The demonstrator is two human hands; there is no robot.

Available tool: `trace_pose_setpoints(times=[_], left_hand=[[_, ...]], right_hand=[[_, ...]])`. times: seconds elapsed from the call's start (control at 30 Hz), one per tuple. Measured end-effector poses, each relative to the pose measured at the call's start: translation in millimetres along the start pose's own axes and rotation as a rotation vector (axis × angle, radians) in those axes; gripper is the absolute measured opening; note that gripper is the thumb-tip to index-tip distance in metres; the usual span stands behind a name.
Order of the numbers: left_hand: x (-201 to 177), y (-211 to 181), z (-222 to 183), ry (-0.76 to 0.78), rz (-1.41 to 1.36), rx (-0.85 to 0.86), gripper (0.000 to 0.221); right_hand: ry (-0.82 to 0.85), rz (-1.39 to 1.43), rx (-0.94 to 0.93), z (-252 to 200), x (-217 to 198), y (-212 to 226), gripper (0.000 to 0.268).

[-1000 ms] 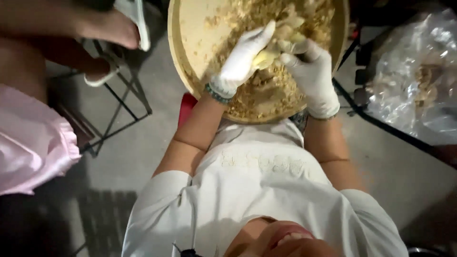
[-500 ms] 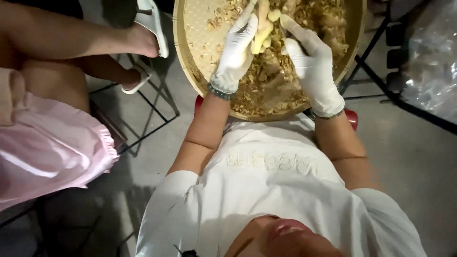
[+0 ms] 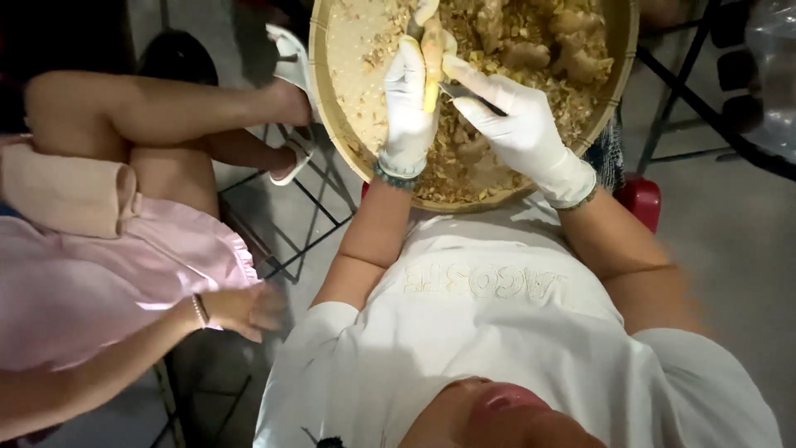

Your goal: A person wearing gloves is peeling ginger roots by hand over a large tray, removing skin and small nodules.

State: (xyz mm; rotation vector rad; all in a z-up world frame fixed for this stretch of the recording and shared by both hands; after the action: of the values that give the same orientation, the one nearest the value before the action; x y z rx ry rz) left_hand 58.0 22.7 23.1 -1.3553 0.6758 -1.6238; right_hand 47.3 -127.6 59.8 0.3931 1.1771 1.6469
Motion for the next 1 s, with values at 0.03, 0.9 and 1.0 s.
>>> trace_pose_setpoints(times=[0.03,0.9,1.0], left_hand=[[-6,6,-1,-0.075,-0.023,-0.022,0.045],[-6,-18,7,-0.248,0.145,0.040,0.061],[6,-32,6,0.019,0.021,0.196,0.035]], right_hand=[[-0.023,0.005,-0.040,-1,-1,2,0.041],[0.056,0.026,0.212,11,-2,25,0.052],[0.080,0.041,0.120,13,4,23,0.051]])
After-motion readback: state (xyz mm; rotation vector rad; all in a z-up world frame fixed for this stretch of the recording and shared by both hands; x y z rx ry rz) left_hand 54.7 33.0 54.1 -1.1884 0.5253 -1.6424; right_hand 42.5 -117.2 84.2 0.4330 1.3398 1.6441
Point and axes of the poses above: each hand's wrist, its own z-axis towards the middle knuckle, its own x-axis out of the palm, y = z × x, the point moved 7 cm from there along z, towards the middle knuckle, and after that the axes turned 7 degrees about -x, right-handed, at the moved point
